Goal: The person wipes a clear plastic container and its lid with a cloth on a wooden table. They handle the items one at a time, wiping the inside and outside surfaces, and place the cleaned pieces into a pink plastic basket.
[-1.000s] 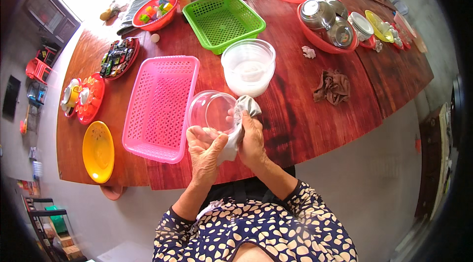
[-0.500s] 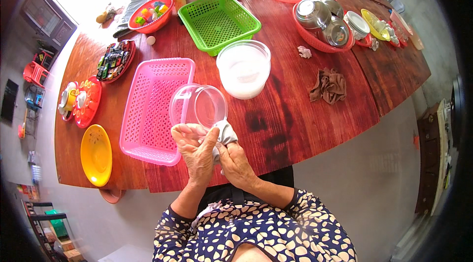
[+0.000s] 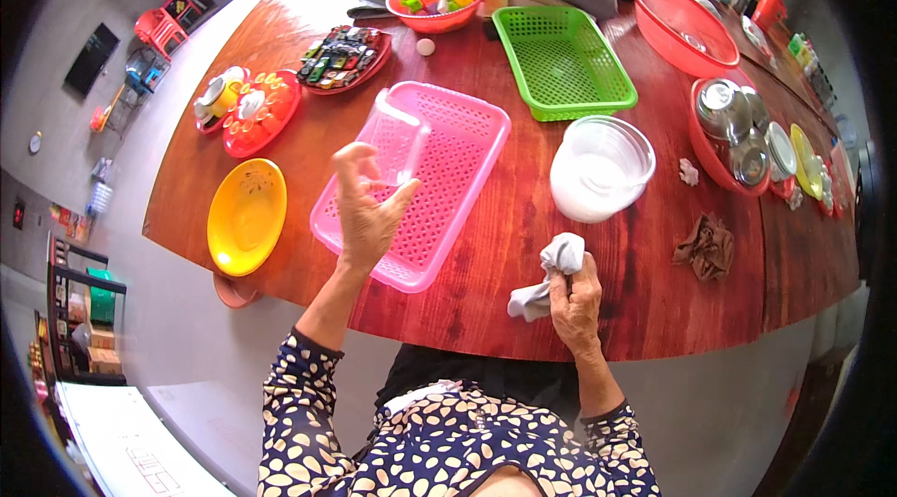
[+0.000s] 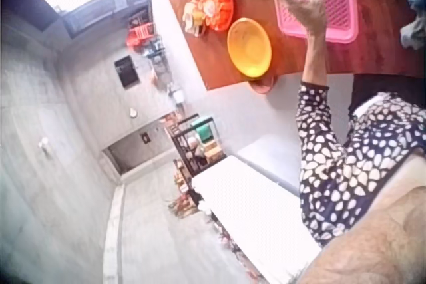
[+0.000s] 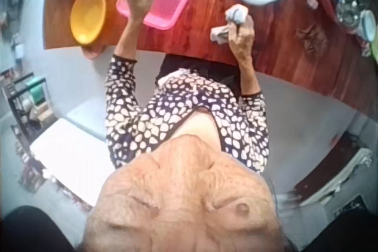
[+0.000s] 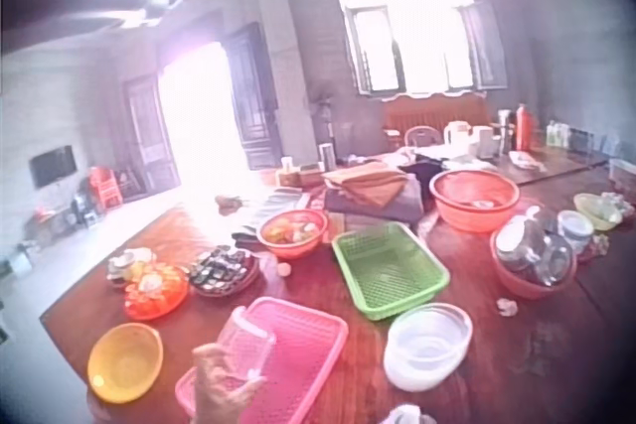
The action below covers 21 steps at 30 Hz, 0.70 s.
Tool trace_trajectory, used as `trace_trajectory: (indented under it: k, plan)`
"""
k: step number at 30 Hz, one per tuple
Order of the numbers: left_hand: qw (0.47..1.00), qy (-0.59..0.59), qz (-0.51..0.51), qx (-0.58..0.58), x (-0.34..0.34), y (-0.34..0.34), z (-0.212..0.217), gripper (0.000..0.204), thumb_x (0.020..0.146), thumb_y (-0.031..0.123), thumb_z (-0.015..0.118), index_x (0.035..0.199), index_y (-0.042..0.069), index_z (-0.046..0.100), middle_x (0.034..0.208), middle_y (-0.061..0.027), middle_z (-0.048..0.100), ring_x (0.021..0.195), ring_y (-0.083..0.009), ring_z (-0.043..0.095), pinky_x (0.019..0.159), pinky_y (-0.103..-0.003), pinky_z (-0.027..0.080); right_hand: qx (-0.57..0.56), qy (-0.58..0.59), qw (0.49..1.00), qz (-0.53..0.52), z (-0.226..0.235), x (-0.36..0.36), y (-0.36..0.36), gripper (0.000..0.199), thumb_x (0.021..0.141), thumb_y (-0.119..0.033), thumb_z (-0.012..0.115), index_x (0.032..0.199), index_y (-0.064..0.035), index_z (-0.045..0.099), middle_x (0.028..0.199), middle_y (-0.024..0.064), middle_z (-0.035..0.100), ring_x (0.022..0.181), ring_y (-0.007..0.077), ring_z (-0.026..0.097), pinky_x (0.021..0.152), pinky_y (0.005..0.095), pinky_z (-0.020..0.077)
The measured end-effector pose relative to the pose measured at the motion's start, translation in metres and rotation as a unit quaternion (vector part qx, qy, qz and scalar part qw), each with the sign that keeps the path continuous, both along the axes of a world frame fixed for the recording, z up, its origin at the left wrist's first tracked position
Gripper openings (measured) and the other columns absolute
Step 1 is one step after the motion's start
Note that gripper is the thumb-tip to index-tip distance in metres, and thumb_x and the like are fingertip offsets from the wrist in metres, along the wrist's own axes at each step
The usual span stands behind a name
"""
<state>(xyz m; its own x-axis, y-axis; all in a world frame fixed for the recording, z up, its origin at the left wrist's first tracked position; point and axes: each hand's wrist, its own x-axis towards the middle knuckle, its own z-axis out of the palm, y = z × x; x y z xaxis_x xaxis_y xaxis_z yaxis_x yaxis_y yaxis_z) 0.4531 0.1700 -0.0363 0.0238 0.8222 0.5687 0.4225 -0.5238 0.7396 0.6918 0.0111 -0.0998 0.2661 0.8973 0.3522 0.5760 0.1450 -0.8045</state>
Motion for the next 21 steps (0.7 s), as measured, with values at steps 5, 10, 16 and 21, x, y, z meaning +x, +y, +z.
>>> trace_trajectory:
  k: [5,10,16,21]
  plan:
    - [0.953,0.280,-0.015,0.116,-0.001,0.038,-0.041,0.045,0.069,-0.001,0.074,0.107,0.006,0.050,0.097,-0.0114,0.050,0.093,-0.0295,0.047,0.085,-0.040,0.040,-0.026,-0.096,0.995,-0.018,-0.040,0.000,0.008,0.026,0.079,-0.002,0.057,0.104,0.0029,0.053,0.091,0.0196,0.051,0.086,0.0381,0.052,0.075,0.0480,0.0424]
    - [0.940,0.327,-0.058,0.078,0.003,0.065,-0.062,0.037,0.072,-0.001,0.069,0.103,0.006,0.050,0.095,-0.0136,0.050,0.093,-0.0318,0.048,0.084,-0.042,0.041,-0.024,-0.141,0.990,-0.014,-0.051,-0.001,0.002,0.034,0.075,-0.003,0.060,0.107,0.0042,0.053,0.093,0.0195,0.050,0.085,0.0386,0.051,0.074,0.0476,0.0426]
    - [0.905,0.411,-0.042,0.102,-0.001,0.087,-0.083,0.022,0.077,0.000,0.058,0.097,0.005,0.051,0.094,-0.0146,0.049,0.091,-0.0314,0.048,0.084,-0.041,0.043,0.004,-0.171,0.985,-0.036,-0.057,-0.004,0.002,0.035,0.074,-0.006,0.062,0.106,0.0027,0.053,0.091,0.0191,0.049,0.083,0.0385,0.051,0.071,0.0471,0.0437]
    - [0.889,0.437,-0.052,0.125,-0.005,0.090,-0.086,0.020,0.075,-0.001,0.056,0.093,0.006,0.050,0.093,-0.0145,0.049,0.091,-0.0302,0.048,0.084,-0.040,0.043,-0.002,-0.184,0.982,-0.040,-0.059,-0.005,0.002,0.035,0.073,-0.007,0.062,0.106,0.0029,0.053,0.091,0.0190,0.049,0.083,0.0382,0.052,0.071,0.0473,0.0442]
